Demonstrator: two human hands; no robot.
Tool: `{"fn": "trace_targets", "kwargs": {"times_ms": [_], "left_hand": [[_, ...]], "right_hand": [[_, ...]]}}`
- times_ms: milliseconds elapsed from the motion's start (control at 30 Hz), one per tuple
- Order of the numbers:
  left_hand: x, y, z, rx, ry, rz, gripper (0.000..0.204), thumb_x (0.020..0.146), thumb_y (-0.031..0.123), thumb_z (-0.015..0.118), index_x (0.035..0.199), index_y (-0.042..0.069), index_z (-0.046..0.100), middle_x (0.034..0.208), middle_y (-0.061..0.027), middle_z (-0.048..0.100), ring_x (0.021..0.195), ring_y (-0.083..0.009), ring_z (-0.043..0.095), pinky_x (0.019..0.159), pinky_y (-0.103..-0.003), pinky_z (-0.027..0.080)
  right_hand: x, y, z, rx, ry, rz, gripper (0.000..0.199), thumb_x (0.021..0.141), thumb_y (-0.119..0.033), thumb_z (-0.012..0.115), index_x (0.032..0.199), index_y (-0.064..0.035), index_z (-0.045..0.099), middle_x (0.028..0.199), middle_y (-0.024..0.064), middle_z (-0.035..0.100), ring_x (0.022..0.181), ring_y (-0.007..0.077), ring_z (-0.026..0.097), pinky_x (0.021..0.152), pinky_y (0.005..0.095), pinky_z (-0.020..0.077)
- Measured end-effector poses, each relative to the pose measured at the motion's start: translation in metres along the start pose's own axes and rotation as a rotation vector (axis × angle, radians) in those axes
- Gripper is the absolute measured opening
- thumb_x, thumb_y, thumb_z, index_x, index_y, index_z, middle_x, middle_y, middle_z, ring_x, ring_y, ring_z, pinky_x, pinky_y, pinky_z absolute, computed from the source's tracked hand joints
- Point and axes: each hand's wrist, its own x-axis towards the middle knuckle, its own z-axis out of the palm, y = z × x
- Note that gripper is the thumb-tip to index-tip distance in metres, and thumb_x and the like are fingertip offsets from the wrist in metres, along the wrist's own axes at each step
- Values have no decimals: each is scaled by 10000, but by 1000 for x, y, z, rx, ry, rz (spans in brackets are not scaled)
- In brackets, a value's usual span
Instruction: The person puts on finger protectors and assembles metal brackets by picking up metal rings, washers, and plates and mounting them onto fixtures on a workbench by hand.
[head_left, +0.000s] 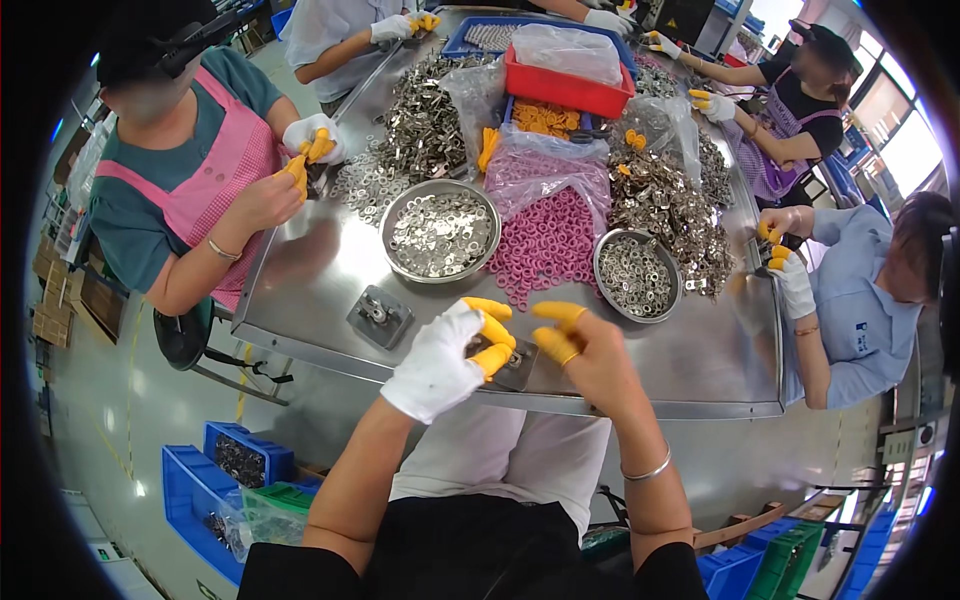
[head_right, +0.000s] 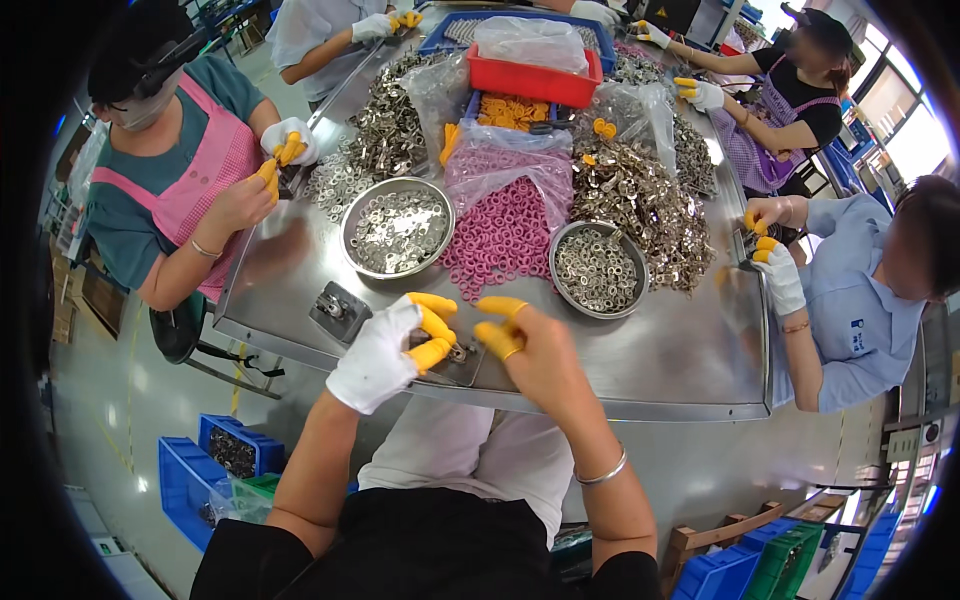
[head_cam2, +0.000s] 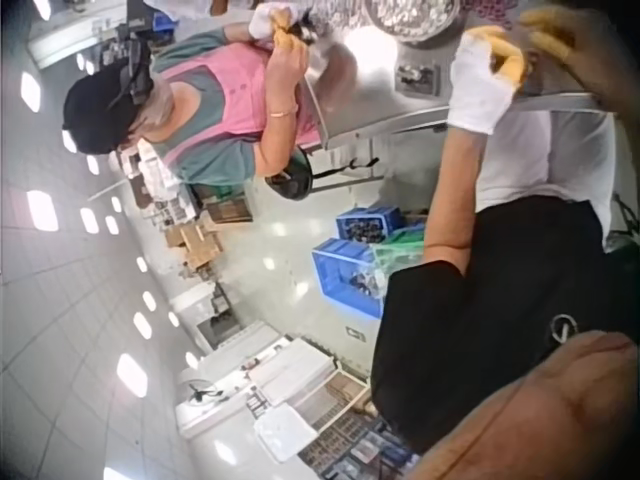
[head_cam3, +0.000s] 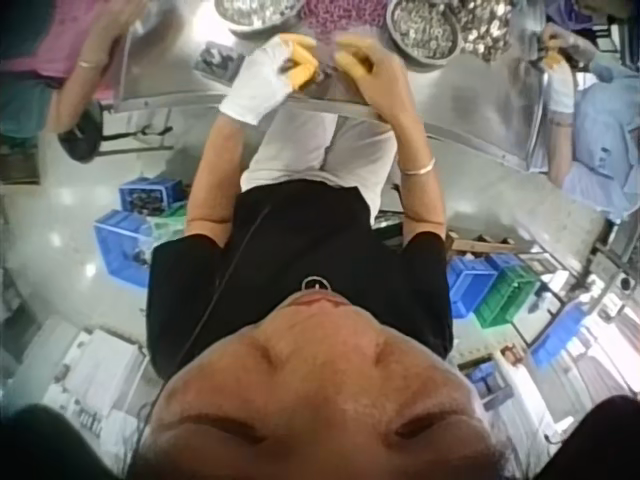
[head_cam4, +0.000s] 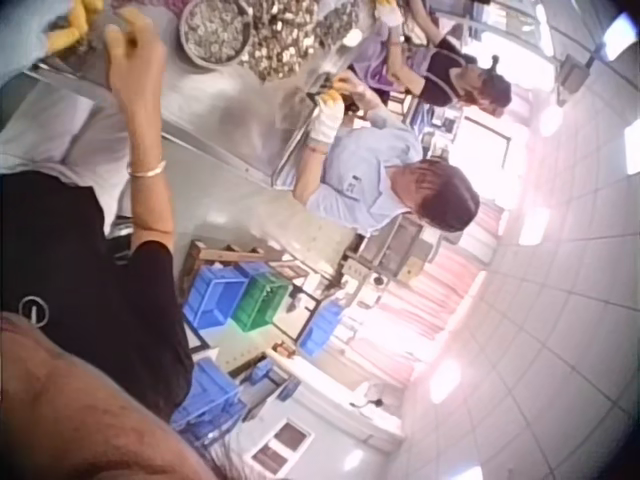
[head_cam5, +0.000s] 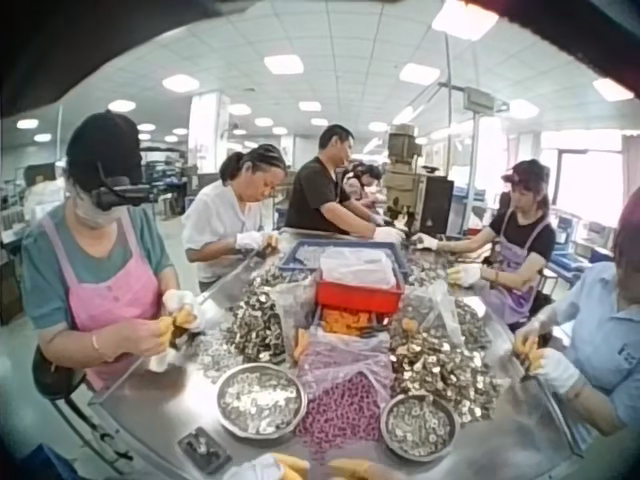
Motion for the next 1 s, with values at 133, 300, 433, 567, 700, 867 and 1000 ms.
{"fn": "trace_targets", "kwargs": {"times_ms": [133, 300, 433, 567, 700, 867, 1000], "left_hand": [[15, 8, 9, 689, -61, 48, 156, 787, -56, 595, 921, 4, 649, 1235, -73, 616, 919, -183, 620, 804, -285, 498], [25, 12, 6, 628, -207, -30, 242, 739, -72, 599, 964, -1, 650, 1230, -74, 622, 934, -227, 624, 831, -308, 502], [12, -16, 19, 73, 26, -9, 253, 734, -73, 602, 973, 3, 643, 1219, -82, 626, 971, -236, 623, 844, -322, 501], [7, -29, 14, -449, 140, 31, 281, 734, -78, 599, 997, 13, 640, 1207, -87, 630, 1021, -235, 611, 871, -324, 487], [-3, -30, 12, -583, 262, 117, 306, 744, -70, 603, 1031, 32, 639, 1196, -93, 633, 1074, -242, 595, 910, -323, 464], [-21, -16, 19, 341, 587, 289, 310, 782, -10, 633, 1083, 67, 633, 1182, -107, 633, 1120, -284, 583, 956, -335, 438], [-5, -19, -2, 1376, 880, 351, 305, 820, 93, 662, 1122, 89, 614, 1175, -117, 633, 1085, -315, 601, 904, -343, 466]], "right_hand": [[3, 32, 0, -822, 416, -291, 91, 865, -38, 658, 954, -14, 659, 1011, 64, 647, 711, 131, 520, 650, 245, 456], [0, 30, -1, -764, 358, -104, 157, 837, -74, 704, 987, -37, 670, 1037, 75, 622, 797, 173, 557, 691, 269, 473], [-17, 12, 15, -123, 206, -152, 197, 809, -67, 723, 990, -34, 653, 1037, 71, 640, 796, 197, 591, 695, 290, 491], [-14, 1, 25, 46, 134, -53, 247, 771, -81, 750, 993, -40, 650, 1051, 78, 650, 821, 228, 612, 724, 314, 501], [-2, -4, 38, -100, 170, -74, 285, 748, -108, 768, 1003, -52, 653, 1071, 85, 652, 861, 249, 617, 767, 337, 496], [-5, -4, 46, -435, 322, -463, 296, 761, -140, 759, 1031, -70, 658, 1092, 82, 647, 913, 246, 601, 826, 359, 467], [-15, 16, 32, -567, 362, -447, 294, 758, -120, 742, 1040, -88, 666, 1113, 89, 637, 966, 259, 590, 871, 379, 453]]}}
